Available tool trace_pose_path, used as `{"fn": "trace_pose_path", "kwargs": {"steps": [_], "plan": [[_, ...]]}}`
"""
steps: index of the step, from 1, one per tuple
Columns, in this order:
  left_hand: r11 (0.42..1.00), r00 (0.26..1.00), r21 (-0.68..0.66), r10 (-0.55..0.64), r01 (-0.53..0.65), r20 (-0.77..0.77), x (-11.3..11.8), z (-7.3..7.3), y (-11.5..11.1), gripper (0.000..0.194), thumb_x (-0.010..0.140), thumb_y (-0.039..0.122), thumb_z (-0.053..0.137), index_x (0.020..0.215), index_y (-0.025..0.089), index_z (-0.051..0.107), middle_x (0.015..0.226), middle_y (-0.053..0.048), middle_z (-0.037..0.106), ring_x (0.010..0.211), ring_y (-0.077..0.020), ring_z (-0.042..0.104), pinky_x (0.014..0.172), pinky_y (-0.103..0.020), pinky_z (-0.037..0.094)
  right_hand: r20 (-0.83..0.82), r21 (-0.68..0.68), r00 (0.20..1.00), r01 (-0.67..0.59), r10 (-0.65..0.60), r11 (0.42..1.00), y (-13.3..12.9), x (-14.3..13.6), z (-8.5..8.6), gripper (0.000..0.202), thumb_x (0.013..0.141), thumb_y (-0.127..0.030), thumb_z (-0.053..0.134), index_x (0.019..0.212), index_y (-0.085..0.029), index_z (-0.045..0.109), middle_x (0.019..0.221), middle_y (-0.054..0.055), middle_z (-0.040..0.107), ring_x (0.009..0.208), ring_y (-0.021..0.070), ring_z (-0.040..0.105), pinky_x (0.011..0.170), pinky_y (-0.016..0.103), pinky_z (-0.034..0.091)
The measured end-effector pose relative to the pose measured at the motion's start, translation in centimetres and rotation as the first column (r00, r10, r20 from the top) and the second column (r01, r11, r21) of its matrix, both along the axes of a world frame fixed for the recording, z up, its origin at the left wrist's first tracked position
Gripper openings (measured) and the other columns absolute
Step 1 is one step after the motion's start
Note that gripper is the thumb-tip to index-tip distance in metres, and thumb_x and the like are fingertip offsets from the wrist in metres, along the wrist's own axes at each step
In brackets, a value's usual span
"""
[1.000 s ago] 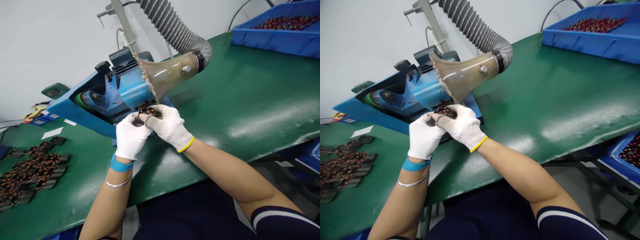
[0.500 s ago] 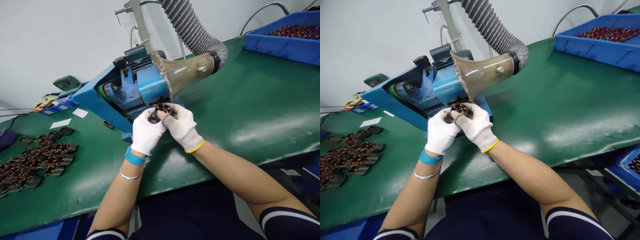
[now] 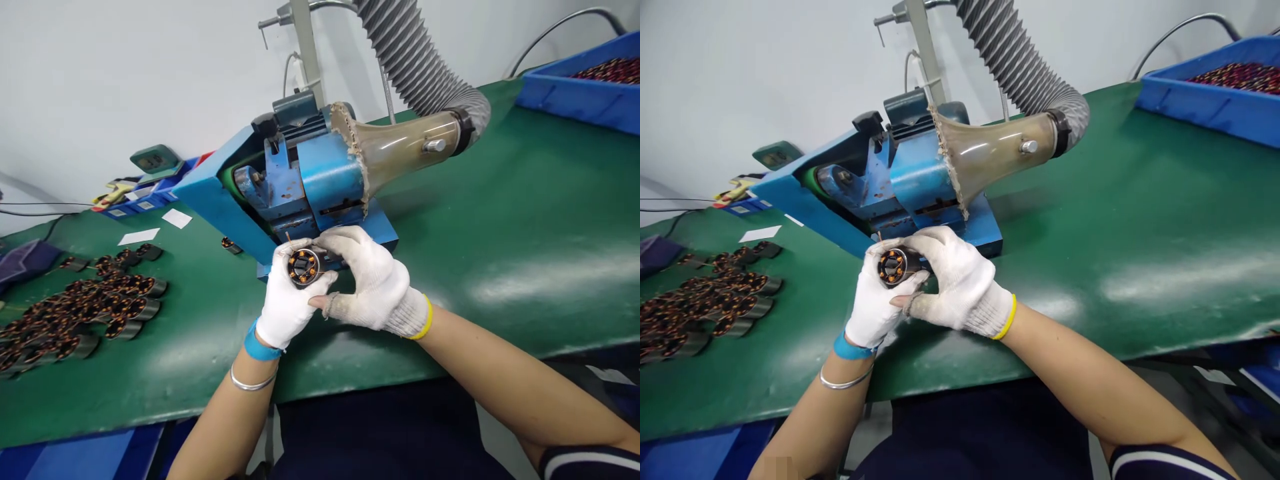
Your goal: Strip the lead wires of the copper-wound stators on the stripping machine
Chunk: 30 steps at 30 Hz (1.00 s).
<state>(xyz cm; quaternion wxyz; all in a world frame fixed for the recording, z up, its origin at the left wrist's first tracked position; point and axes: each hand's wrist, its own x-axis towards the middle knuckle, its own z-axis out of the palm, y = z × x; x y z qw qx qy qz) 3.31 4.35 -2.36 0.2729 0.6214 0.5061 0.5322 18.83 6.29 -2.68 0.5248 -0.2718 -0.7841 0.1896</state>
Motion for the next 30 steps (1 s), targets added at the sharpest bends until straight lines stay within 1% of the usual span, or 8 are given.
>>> {"fn": "trace_pose_path", "kwargs": {"steps": [6,9,13,15,19,22,26,30], "plan": [[0.997,0.983,0.011,-0.080,0.083,-0.163,-0.3,0.0,0.1,0.045,0.065,0.017,0.067,0.108,0.019,0.053,0.104,-0.006,0.068,0.097,-0.0208,0.068,0.086,-0.036,0.057,0.242,0.062,0.967,-0.091,0.074,0.994,-0.2,0.5,0.7,0.037,0.083,-0.025,0.055,0.119,-0.020,0.061,0.134,0.013,0.054,0.116,0.0269,0.060,0.090,0.039,0.056],[0.996,0.979,-0.019,-0.090,0.088,-0.182,-0.3,-0.2,0.1,0.040,0.067,0.017,0.067,0.104,0.019,0.053,0.096,-0.004,0.068,0.086,-0.0184,0.069,0.078,-0.033,0.059,0.077,-0.108,0.989,-0.119,0.128,0.987,-0.2,0.1,0.7,0.019,0.084,-0.018,0.053,0.098,-0.019,0.064,0.118,0.012,0.063,0.107,0.0230,0.063,0.091,0.039,0.055],[1.000,0.980,0.027,0.020,-0.015,-0.196,-0.5,0.0,0.2,0.038,0.067,0.018,0.070,0.102,0.018,0.055,0.100,-0.005,0.068,0.091,-0.0185,0.069,0.083,-0.034,0.058,-0.401,-0.607,0.915,-0.237,-0.035,0.759,0.4,-0.3,0.7,0.013,0.089,-0.027,0.046,0.090,-0.019,0.056,0.082,0.003,0.063,0.073,0.0149,0.064,0.075,0.037,0.057],[0.997,0.971,0.068,0.054,-0.039,-0.233,-0.7,0.1,0.2,0.038,0.067,0.017,0.070,0.102,0.018,0.055,0.102,-0.005,0.067,0.095,-0.0191,0.069,0.086,-0.035,0.058,-0.416,-0.694,0.903,-0.237,-0.110,0.680,0.4,-0.4,0.7,0.014,0.087,-0.033,0.051,0.090,-0.019,0.054,0.077,0.001,0.061,0.065,0.0133,0.061,0.070,0.035,0.057],[0.996,0.955,0.089,0.014,0.013,-0.296,-1.2,0.2,-0.1,0.047,0.064,0.013,0.068,0.108,0.018,0.052,0.106,-0.006,0.066,0.097,-0.0200,0.068,0.085,-0.035,0.057,-0.055,-0.473,0.997,0.018,-0.050,0.881,-0.4,-0.3,0.3,0.038,0.074,-0.039,0.072,0.103,-0.018,0.060,0.096,0.007,0.065,0.085,0.0201,0.065,0.078,0.037,0.057],[0.996,0.937,0.073,-0.024,0.052,-0.348,-1.3,0.0,-0.2,0.050,0.063,0.010,0.066,0.109,0.019,0.050,0.103,-0.005,0.066,0.093,-0.0196,0.067,0.082,-0.034,0.057,0.106,-0.173,0.994,0.035,-0.017,0.984,-0.9,-0.2,0.3,0.046,0.079,-0.028,0.063,0.122,-0.017,0.055,0.119,0.012,0.061,0.104,0.0239,0.063,0.086,0.038,0.056],[0.994,0.927,0.009,-0.101,0.112,-0.361,-1.2,-0.3,0.0,0.045,0.066,0.012,0.063,0.109,0.020,0.050,0.104,-0.006,0.065,0.098,-0.0206,0.066,0.086,-0.036,0.056,0.274,-0.014,0.962,-0.008,0.012,1.000,-0.4,0.0,0.5,0.027,0.081,-0.021,0.054,0.106,-0.020,0.065,0.121,0.011,0.062,0.104,0.0253,0.064,0.083,0.037,0.056],[0.996,0.942,-0.059,-0.077,0.061,-0.325,-1.1,-0.1,0.0,0.045,0.065,0.015,0.066,0.106,0.020,0.052,0.103,-0.005,0.066,0.094,-0.0209,0.067,0.084,-0.036,0.057,0.017,-0.250,0.999,0.044,-0.041,0.967,0.5,0.4,0.3,0.020,0.088,-0.019,0.045,0.099,-0.018,0.061,0.098,0.008,0.067,0.090,0.0191,0.066,0.083,0.035,0.056]]}}
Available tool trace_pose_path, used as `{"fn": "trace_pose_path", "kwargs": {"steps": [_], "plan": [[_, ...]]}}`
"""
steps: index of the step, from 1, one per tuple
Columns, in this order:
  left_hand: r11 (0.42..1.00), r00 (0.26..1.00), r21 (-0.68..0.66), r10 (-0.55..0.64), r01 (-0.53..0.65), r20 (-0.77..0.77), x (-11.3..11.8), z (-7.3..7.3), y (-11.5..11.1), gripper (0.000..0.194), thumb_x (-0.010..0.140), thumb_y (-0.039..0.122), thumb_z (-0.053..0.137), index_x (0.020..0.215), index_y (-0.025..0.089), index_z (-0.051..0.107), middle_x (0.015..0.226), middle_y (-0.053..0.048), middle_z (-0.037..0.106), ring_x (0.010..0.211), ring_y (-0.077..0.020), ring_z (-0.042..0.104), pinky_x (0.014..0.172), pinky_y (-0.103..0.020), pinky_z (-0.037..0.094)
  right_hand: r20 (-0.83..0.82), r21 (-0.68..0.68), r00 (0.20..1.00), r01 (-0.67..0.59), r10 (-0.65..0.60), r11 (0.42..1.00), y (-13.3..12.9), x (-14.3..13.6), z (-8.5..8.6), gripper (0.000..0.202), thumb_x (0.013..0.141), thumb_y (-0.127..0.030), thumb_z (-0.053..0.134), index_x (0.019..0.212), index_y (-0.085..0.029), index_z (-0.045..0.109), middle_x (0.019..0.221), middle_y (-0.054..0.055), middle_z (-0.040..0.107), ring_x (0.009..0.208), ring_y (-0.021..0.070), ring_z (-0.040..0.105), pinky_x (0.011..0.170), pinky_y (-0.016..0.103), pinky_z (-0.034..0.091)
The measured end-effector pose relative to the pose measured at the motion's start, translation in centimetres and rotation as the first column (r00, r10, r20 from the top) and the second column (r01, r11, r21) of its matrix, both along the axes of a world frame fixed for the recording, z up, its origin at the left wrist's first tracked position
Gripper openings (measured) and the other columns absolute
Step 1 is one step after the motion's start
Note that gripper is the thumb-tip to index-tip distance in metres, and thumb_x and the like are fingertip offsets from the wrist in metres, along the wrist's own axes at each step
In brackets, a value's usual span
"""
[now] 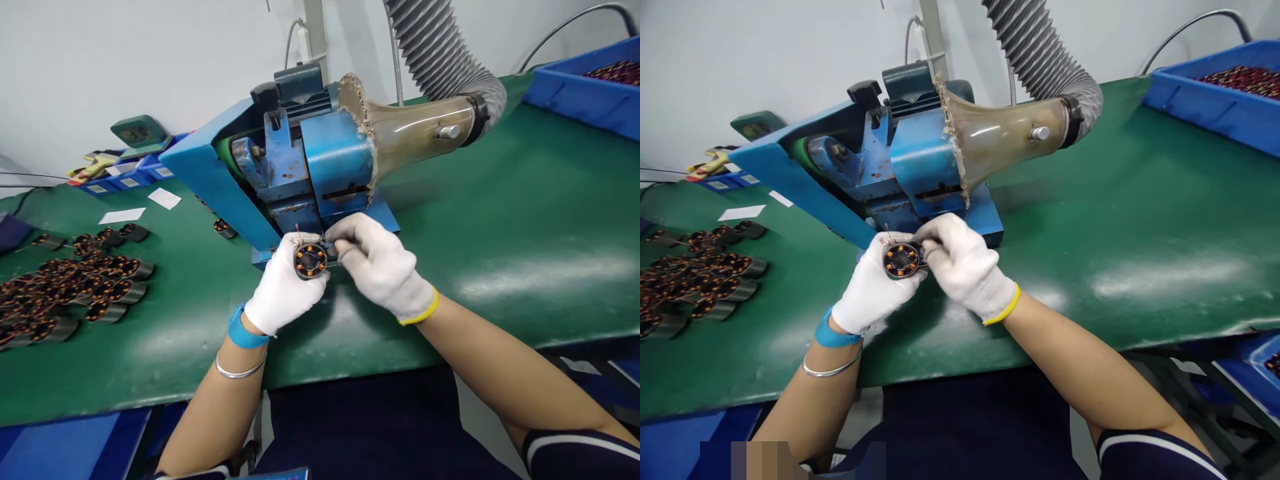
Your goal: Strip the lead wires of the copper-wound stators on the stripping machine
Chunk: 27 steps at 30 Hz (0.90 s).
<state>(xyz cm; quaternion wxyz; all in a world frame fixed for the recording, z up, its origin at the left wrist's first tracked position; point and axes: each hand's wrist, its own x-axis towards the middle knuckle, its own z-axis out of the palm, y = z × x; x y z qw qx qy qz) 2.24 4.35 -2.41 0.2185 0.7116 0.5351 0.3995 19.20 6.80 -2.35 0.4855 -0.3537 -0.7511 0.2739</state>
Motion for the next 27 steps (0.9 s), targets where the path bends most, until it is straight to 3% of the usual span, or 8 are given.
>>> {"fn": "trace_pose_path", "kwargs": {"steps": [3,8,13,16,20,22,24,27], "plan": [[0.999,0.999,-0.007,0.043,-0.043,0.005,0.0,0.3,-0.1,0.044,0.064,0.016,0.067,0.106,0.020,0.052,0.103,-0.005,0.066,0.093,-0.0207,0.068,0.084,-0.036,0.057,-0.085,0.020,0.996,0.012,-0.010,1.000,0.2,0.3,0.1,0.021,0.087,-0.019,0.048,0.103,-0.016,0.061,0.100,0.009,0.066,0.094,0.0204,0.066,0.086,0.037,0.056],[0.998,0.997,-0.010,-0.065,0.065,-0.041,-0.3,0.1,0.1,0.039,0.064,0.012,0.060,0.101,0.020,0.050,0.094,-0.004,0.065,0.087,-0.0190,0.066,0.077,-0.033,0.056,0.344,0.271,0.938,-0.146,0.046,0.952,-0.6,-0.1,0.5,0.025,0.078,-0.018,0.057,0.100,-0.019,0.069,0.132,0.013,0.058,0.111,0.0300,0.060,0.091,0.046,0.052],[0.999,0.999,-0.044,-0.027,0.026,-0.024,-0.3,0.4,0.2,0.040,0.062,0.015,0.065,0.099,0.020,0.052,0.095,-0.003,0.065,0.086,-0.0190,0.066,0.076,-0.032,0.056,0.012,-0.078,0.997,-0.075,0.076,0.994,0.0,-0.1,0.1,0.018,0.083,-0.016,0.049,0.093,-0.018,0.064,0.102,0.008,0.068,0.095,0.0199,0.066,0.084,0.036,0.055],[0.998,0.998,-0.003,0.067,-0.067,-0.020,-0.4,0.8,0.0,0.043,0.061,0.019,0.069,0.101,0.020,0.054,0.099,-0.004,0.065,0.090,-0.0204,0.067,0.081,-0.034,0.057,-0.203,-0.355,0.979,-0.053,-0.021,0.933,0.4,0.2,0.1,0.016,0.085,-0.021,0.049,0.096,-0.016,0.061,0.087,0.004,0.068,0.072,0.0144,0.064,0.068,0.030,0.055],[0.991,0.994,0.072,0.111,-0.109,-0.016,-0.5,0.8,-0.2,0.046,0.059,0.018,0.068,0.103,0.020,0.053,0.102,-0.005,0.064,0.093,-0.0211,0.066,0.081,-0.034,0.056,-0.031,-0.258,0.998,-0.068,0.062,0.964,-0.3,0.1,0.4,0.032,0.075,-0.031,0.068,0.103,-0.016,0.062,0.099,0.007,0.068,0.077,0.0172,0.063,0.069,0.032,0.054],[0.992,0.994,0.067,0.107,-0.105,-0.030,-0.6,0.7,-0.2,0.048,0.058,0.017,0.067,0.104,0.020,0.052,0.102,-0.004,0.064,0.092,-0.0211,0.066,0.080,-0.034,0.056,0.067,-0.224,0.986,-0.133,0.151,0.966,-0.7,-0.1,0.5,0.017,0.079,-0.030,0.064,0.089,-0.016,0.064,0.086,0.005,0.068,0.075,0.0173,0.062,0.070,0.032,0.052],[0.991,0.991,0.069,0.120,-0.115,-0.067,-0.7,0.5,-0.3,0.048,0.058,0.017,0.068,0.104,0.020,0.053,0.101,-0.004,0.063,0.092,-0.0210,0.066,0.080,-0.034,0.056,-0.022,-0.304,0.979,-0.199,0.202,0.932,-0.5,-0.1,0.6,0.014,0.085,-0.025,0.054,0.076,-0.017,0.061,0.071,0.002,0.065,0.065,0.0146,0.059,0.063,0.030,0.051],[0.984,0.980,0.102,0.160,-0.149,-0.114,-0.7,0.5,-0.3,0.048,0.059,0.018,0.070,0.104,0.020,0.054,0.102,-0.005,0.063,0.092,-0.0213,0.065,0.079,-0.033,0.056,-0.302,-0.383,0.953,-0.158,0.039,0.910,0.1,0.3,0.9,0.018,0.089,-0.025,0.048,0.076,-0.017,0.057,0.070,0.001,0.063,0.058,0.0128,0.058,0.057,0.029,0.051]]}}
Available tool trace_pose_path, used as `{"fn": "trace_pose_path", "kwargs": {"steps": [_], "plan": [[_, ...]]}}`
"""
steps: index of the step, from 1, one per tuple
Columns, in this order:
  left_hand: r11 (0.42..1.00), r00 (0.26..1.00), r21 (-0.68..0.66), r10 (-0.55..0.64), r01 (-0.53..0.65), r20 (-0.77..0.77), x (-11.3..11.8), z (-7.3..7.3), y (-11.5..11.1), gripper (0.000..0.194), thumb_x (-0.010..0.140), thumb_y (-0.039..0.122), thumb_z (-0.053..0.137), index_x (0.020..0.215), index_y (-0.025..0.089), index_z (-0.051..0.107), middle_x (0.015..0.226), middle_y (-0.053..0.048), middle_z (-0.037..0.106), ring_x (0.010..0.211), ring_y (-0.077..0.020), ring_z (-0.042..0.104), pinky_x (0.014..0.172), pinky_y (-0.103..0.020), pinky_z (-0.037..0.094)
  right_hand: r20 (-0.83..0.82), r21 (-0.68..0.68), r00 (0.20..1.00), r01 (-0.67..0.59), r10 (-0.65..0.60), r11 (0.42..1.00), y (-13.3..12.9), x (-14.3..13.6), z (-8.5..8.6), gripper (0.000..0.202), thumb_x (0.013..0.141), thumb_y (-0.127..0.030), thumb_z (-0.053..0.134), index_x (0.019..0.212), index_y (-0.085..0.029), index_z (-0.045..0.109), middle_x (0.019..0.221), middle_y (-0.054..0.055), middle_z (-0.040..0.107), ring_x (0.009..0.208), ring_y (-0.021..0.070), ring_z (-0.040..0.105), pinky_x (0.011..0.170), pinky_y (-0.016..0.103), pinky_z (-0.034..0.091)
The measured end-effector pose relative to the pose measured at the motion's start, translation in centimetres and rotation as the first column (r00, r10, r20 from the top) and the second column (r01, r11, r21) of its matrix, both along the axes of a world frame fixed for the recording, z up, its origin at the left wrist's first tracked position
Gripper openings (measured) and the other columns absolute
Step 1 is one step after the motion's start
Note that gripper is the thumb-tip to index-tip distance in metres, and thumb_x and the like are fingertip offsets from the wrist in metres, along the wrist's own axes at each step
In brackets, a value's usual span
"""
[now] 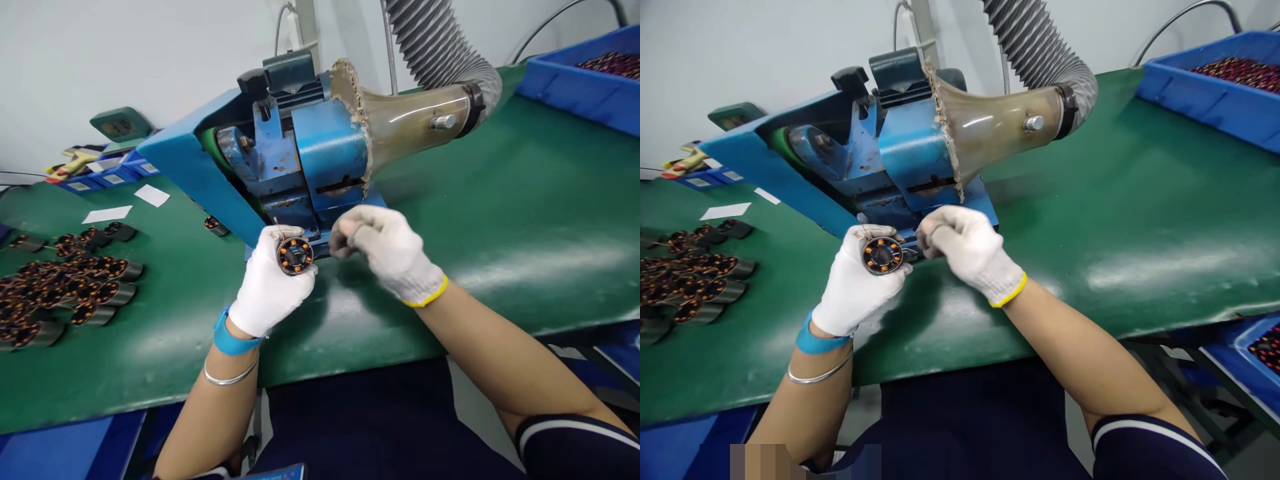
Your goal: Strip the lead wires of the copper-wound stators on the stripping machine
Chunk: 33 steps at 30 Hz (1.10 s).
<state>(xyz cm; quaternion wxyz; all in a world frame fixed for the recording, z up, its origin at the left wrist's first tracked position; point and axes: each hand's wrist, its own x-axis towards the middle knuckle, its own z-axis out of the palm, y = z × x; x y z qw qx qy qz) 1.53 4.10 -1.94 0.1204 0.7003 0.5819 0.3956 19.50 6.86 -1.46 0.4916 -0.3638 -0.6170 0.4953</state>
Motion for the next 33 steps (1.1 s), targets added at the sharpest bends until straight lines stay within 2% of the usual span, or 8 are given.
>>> {"fn": "trace_pose_path", "kwargs": {"steps": [3,5,8,13,19,25,30,33], "plan": [[1.000,1.000,0.003,-0.025,0.025,-0.013,0.1,-0.1,-0.1,0.048,0.060,0.017,0.068,0.105,0.020,0.052,0.101,-0.005,0.063,0.089,-0.0207,0.066,0.078,-0.033,0.056,0.020,0.220,0.983,0.176,-0.185,0.959,0.0,0.2,0.0,0.018,0.085,-0.031,0.059,0.093,-0.015,0.063,0.089,0.006,0.066,0.079,0.0175,0.064,0.075,0.033,0.055],[0.997,0.997,-0.013,-0.072,0.072,-0.011,0.3,-0.3,-0.2,0.048,0.061,0.015,0.067,0.107,0.020,0.051,0.100,-0.004,0.064,0.087,-0.0198,0.066,0.077,-0.033,0.056,0.156,0.368,0.974,0.097,-0.164,0.925,-0.2,0.1,-0.2,0.024,0.081,-0.030,0.065,0.100,-0.014,0.065,0.098,0.007,0.066,0.090,0.0200,0.064,0.085,0.035,0.053],[0.998,0.998,-0.017,-0.054,0.053,-0.017,0.5,-0.3,-0.3,0.048,0.062,0.015,0.068,0.106,0.021,0.051,0.099,-0.004,0.065,0.086,-0.0199,0.067,0.076,-0.032,0.056,0.208,0.222,0.978,-0.024,-0.024,0.975,0.1,0.0,-0.5,0.012,0.085,-0.024,0.057,0.087,-0.016,0.065,0.080,0.003,0.066,0.076,0.0158,0.063,0.074,0.032,0.054],[0.990,0.994,0.099,0.099,-0.102,0.035,0.5,-0.2,-0.2,0.048,0.061,0.021,0.073,0.104,0.020,0.052,0.103,-0.005,0.064,0.097,-0.0230,0.065,0.089,-0.038,0.054,-0.033,-0.096,0.984,0.169,-0.173,0.981,1.2,0.4,0.1,0.012,0.084,-0.027,0.057,0.078,-0.017,0.059,0.065,-0.001,0.061,0.057,0.0106,0.056,0.057,0.026,0.050],[0.996,0.996,0.052,-0.081,0.079,0.039,0.6,-0.6,-0.5,0.057,0.073,0.034,0.073,0.123,0.020,0.051,0.121,-0.009,0.062,0.112,-0.0244,0.063,0.097,-0.040,0.053,0.000,-0.057,0.998,-0.057,0.058,0.997,0.5,-0.6,-0.3,0.010,0.080,-0.026,0.059,0.077,-0.017,0.060,0.067,-0.001,0.061,0.060,0.0103,0.055,0.060,0.025,0.050],[0.996,0.976,-0.026,0.084,-0.080,0.203,3.1,0.1,-0.6,0.056,0.058,0.039,0.086,0.103,0.019,0.061,0.101,-0.006,0.069,0.093,-0.0220,0.069,0.082,-0.036,0.059,-0.272,-0.208,0.901,0.288,-0.338,0.935,2.0,0.0,-0.5,0.011,0.083,-0.026,0.054,0.077,-0.018,0.056,0.067,-0.003,0.058,0.058,0.0080,0.055,0.061,0.024,0.052],[0.996,0.944,0.023,0.076,-0.088,0.320,4.8,0.4,0.9,0.055,0.053,0.035,0.087,0.098,0.018,0.059,0.094,-0.005,0.070,0.089,-0.0216,0.070,0.084,-0.037,0.058,0.048,-0.063,0.984,0.176,-0.173,0.982,0.4,-0.6,0.1,0.040,0.067,-0.041,0.077,0.095,-0.016,0.066,0.091,0.005,0.069,0.084,0.0190,0.066,0.078,0.034,0.057],[0.997,0.923,0.064,0.016,-0.044,0.384,5.4,0.2,1.9,0.055,0.055,0.036,0.085,0.100,0.019,0.058,0.099,-0.005,0.070,0.096,-0.0222,0.069,0.092,-0.038,0.056,0.067,0.016,0.988,0.136,-0.137,0.991,0.1,-1.0,-0.1,0.052,0.068,-0.037,0.077,0.112,-0.013,0.064,0.111,0.010,0.068,0.100,0.0222,0.066,0.093,0.036,0.054]]}}
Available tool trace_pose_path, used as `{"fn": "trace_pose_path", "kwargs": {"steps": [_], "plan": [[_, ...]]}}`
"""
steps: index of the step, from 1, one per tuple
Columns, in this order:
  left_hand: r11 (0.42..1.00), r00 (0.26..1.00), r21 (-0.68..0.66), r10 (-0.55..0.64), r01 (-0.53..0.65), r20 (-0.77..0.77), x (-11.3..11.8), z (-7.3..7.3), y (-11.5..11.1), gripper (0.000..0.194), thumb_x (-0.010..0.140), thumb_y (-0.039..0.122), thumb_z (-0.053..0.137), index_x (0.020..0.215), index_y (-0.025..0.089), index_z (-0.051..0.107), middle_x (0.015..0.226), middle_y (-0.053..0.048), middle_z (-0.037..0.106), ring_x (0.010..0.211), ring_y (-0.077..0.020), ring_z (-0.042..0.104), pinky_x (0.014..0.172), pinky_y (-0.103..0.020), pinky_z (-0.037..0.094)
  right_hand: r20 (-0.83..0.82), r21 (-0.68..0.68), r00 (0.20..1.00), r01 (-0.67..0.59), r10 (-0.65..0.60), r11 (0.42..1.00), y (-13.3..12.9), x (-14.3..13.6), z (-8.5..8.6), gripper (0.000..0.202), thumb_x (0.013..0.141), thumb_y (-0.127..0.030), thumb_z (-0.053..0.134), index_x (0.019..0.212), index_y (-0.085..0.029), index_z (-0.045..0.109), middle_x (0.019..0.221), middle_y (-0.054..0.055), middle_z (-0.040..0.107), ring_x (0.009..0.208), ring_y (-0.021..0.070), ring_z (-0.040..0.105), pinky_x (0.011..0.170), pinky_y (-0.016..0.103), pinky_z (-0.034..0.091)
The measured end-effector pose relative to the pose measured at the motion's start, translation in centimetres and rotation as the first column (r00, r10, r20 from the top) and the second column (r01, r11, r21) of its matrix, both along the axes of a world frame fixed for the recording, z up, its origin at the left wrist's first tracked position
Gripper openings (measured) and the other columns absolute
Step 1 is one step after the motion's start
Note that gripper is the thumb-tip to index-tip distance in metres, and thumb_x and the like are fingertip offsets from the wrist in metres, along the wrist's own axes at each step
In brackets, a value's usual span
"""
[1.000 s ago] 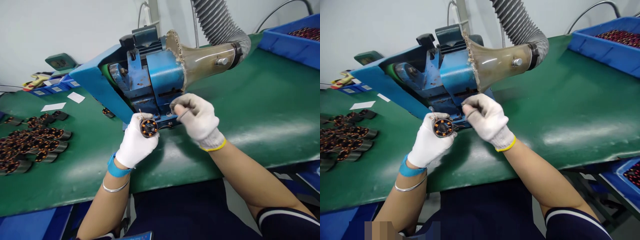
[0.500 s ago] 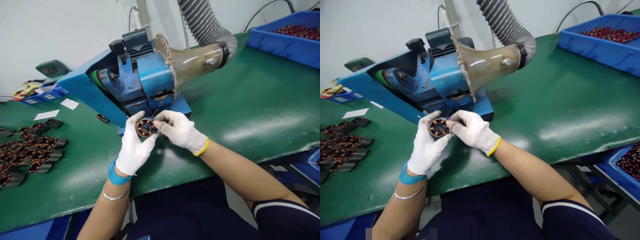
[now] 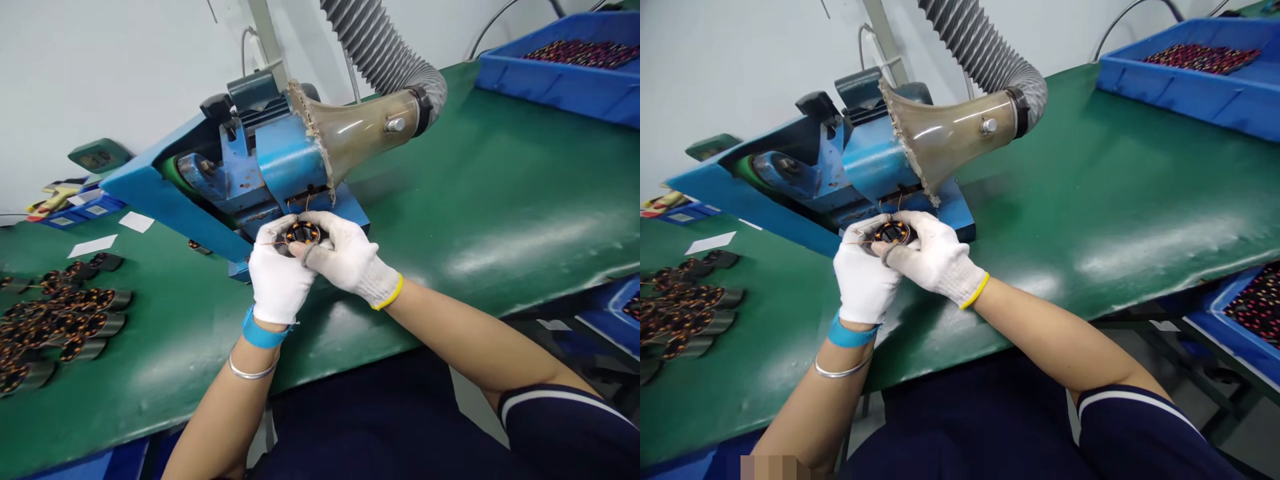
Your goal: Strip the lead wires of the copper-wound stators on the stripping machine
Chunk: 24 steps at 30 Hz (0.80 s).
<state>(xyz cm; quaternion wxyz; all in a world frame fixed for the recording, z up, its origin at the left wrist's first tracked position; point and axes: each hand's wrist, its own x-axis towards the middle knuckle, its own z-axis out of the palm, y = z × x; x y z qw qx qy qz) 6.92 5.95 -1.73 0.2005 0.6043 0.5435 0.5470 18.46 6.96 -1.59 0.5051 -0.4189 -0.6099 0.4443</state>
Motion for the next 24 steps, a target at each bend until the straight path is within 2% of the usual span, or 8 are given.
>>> {"fn": "trace_pose_path", "kwargs": {"steps": [2,7,16,24], "plan": [[1.000,1.000,0.008,0.002,-0.002,0.010,0.3,-0.2,0.5,0.052,0.056,0.034,0.083,0.099,0.020,0.057,0.100,-0.005,0.070,0.099,-0.0220,0.068,0.095,-0.038,0.055,-0.048,-0.021,0.998,-0.049,0.048,0.999,0.5,0.0,-0.3,0.048,0.074,-0.035,0.072,0.115,-0.011,0.063,0.108,0.010,0.069,0.097,0.0204,0.067,0.092,0.034,0.054],[0.998,0.998,0.041,0.048,-0.047,-0.036,0.8,0.1,1.1,0.041,0.058,0.026,0.076,0.095,0.019,0.060,0.096,-0.003,0.071,0.095,-0.0198,0.069,0.095,-0.036,0.054,-0.117,-0.038,0.988,-0.109,0.104,0.993,1.6,0.4,-0.5,0.037,0.078,-0.031,0.069,0.111,-0.013,0.064,0.096,0.005,0.072,0.086,0.0169,0.069,0.083,0.030,0.056],[0.996,0.979,0.050,0.086,-0.078,-0.185,1.1,1.5,1.8,0.034,0.061,0.028,0.074,0.090,0.015,0.061,0.087,-0.006,0.070,0.088,-0.0211,0.068,0.093,-0.038,0.054,-0.095,0.040,0.994,-0.042,0.046,0.998,1.9,0.8,0.1,0.028,0.080,-0.037,0.067,0.099,-0.015,0.066,0.088,0.002,0.072,0.082,0.0157,0.068,0.074,0.027,0.055],[0.998,0.955,0.036,0.063,-0.054,-0.288,1.0,2.5,1.9,0.027,0.065,0.021,0.073,0.089,0.015,0.061,0.086,-0.005,0.069,0.090,-0.0209,0.067,0.092,-0.038,0.054,-0.198,0.063,0.980,-0.025,0.037,0.998,1.8,0.5,0.0,0.027,0.081,-0.035,0.066,0.099,-0.015,0.065,0.088,0.002,0.072,0.084,0.0164,0.069,0.075,0.026,0.056]]}}
